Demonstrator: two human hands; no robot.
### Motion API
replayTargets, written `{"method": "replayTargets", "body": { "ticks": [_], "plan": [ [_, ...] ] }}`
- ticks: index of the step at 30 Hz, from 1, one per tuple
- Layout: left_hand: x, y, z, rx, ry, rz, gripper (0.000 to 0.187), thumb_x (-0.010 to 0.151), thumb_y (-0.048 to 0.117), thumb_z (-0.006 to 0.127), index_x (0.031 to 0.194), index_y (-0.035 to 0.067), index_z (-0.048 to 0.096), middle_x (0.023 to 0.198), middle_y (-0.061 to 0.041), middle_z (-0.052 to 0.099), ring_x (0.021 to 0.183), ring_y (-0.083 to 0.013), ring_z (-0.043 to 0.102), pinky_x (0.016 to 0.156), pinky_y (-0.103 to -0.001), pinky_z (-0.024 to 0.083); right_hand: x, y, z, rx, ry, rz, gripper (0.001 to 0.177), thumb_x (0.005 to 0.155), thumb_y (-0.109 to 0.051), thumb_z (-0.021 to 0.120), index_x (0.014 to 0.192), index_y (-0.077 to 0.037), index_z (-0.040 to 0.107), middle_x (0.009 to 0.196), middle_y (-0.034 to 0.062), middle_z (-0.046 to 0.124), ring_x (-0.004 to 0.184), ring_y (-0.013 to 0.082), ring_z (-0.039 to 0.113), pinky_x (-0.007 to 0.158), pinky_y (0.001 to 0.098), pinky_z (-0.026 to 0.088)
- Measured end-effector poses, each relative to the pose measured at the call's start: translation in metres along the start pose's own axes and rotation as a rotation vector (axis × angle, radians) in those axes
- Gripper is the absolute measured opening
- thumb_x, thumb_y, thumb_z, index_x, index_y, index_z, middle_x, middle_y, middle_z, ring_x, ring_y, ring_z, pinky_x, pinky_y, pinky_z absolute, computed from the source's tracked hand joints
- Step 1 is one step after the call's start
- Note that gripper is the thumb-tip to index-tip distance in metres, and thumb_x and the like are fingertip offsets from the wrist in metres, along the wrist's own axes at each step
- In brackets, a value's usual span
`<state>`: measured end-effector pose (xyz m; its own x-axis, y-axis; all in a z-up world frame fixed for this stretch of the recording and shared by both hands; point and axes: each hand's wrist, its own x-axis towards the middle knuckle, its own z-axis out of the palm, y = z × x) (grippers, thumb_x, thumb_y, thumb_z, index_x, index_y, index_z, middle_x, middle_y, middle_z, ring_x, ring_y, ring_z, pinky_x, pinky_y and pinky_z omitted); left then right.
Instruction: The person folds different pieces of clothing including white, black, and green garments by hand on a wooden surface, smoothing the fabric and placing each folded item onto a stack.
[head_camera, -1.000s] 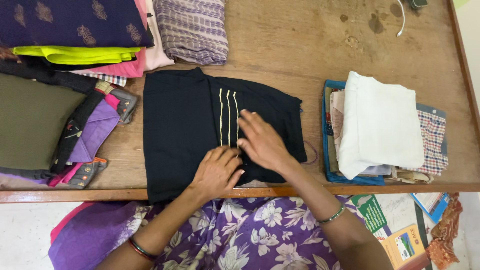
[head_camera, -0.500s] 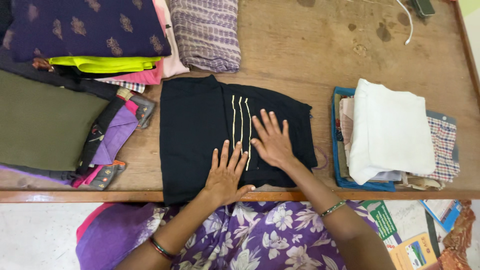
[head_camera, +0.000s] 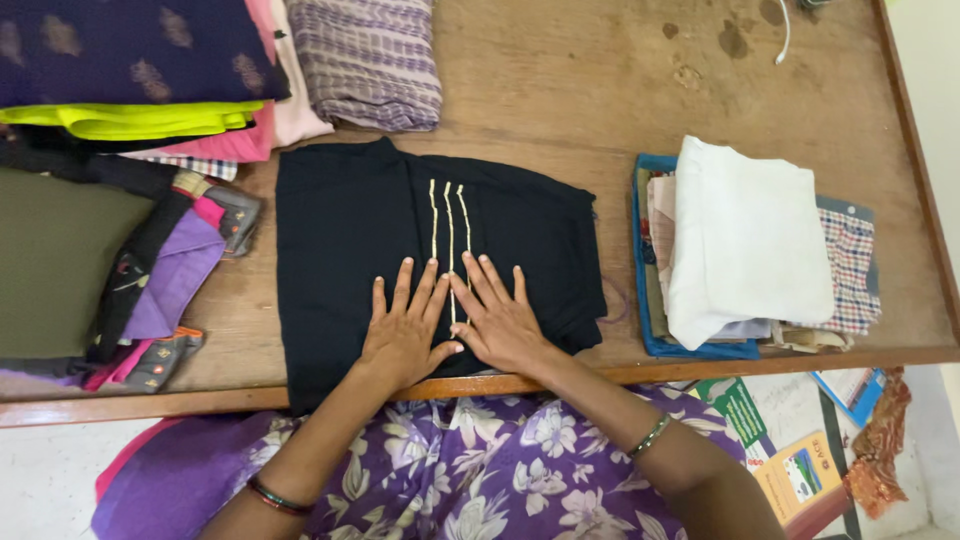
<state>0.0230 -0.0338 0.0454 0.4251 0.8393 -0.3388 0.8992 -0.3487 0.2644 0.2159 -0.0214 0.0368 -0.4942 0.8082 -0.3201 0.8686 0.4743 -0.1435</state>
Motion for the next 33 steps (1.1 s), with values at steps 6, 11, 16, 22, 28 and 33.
{"method": "replayTargets", "body": {
  "ticks": [6, 11, 16, 22, 28, 33],
  "plan": [
    [-0.001, 0.003, -0.004, 0.044, -0.015, -0.010, 0.097, 0.089, 0.072, 0.048, 0.161, 0.017, 0.015, 0.170, -0.010, -0.001, 0.155, -0.0381, -0.006, 0.119, -0.067, 0.008, 0.004, 0.070, 0.006, -0.110, 0.143, 0.273, 0.074, 0.105, -0.056, 0.031, 0.163, -0.012, 0.018, 0.171, 0.0124, 0.005, 0.156, 0.0357, 0.000, 0.118, 0.0733, 0.001],
    [0.003, 0.006, 0.001, 0.085, -0.017, -0.012, 0.095, 0.092, 0.071, 0.045, 0.161, 0.014, 0.015, 0.170, -0.013, -0.002, 0.153, -0.0411, -0.006, 0.117, -0.068, 0.010, 0.003, 0.076, 0.007, -0.141, 0.156, 0.308, 0.078, 0.104, -0.060, 0.029, 0.163, -0.010, 0.016, 0.171, 0.0161, 0.001, 0.156, 0.0356, -0.002, 0.116, 0.0739, 0.002],
    [0.003, 0.006, 0.000, 0.132, -0.025, -0.012, 0.095, 0.092, 0.071, 0.044, 0.162, 0.013, 0.015, 0.170, -0.014, -0.001, 0.154, -0.0423, -0.004, 0.117, -0.069, 0.012, -0.005, 0.015, -0.009, -0.122, -0.096, 0.120, 0.079, 0.100, -0.063, 0.026, 0.163, -0.018, 0.009, 0.170, 0.0120, -0.008, 0.155, 0.0332, -0.007, 0.114, 0.0743, 0.000],
    [0.004, 0.007, 0.001, 0.156, -0.019, -0.003, 0.095, 0.092, 0.072, 0.042, 0.161, 0.012, 0.015, 0.169, -0.015, 0.000, 0.153, -0.0434, -0.003, 0.116, -0.069, 0.012, 0.007, 0.044, -0.033, -0.138, -0.133, 0.289, 0.073, 0.101, -0.062, 0.024, 0.163, -0.029, 0.008, 0.171, 0.0036, -0.006, 0.157, 0.0306, -0.003, 0.119, 0.0725, 0.001],
    [0.006, 0.005, 0.006, 0.164, -0.015, 0.005, 0.095, 0.093, 0.072, 0.040, 0.161, 0.012, 0.014, 0.169, -0.016, 0.000, 0.153, -0.0444, -0.003, 0.116, -0.069, 0.013, -0.007, 0.080, -0.047, -0.244, 0.052, 0.375, 0.073, 0.100, -0.061, 0.036, 0.159, -0.018, 0.027, 0.166, 0.0166, 0.014, 0.151, 0.0377, 0.016, 0.115, 0.0664, 0.018],
    [0.008, 0.006, 0.005, 0.168, -0.042, -0.004, 0.094, 0.093, 0.072, 0.038, 0.162, 0.013, 0.013, 0.169, -0.016, -0.001, 0.152, -0.0446, -0.004, 0.116, -0.069, 0.013, -0.029, 0.097, -0.078, -0.049, -0.142, 0.709, 0.062, 0.105, -0.056, 0.044, 0.149, -0.011, 0.050, 0.130, 0.0186, 0.068, 0.114, 0.0331, 0.071, 0.091, 0.0478, 0.061]
  ]
}}
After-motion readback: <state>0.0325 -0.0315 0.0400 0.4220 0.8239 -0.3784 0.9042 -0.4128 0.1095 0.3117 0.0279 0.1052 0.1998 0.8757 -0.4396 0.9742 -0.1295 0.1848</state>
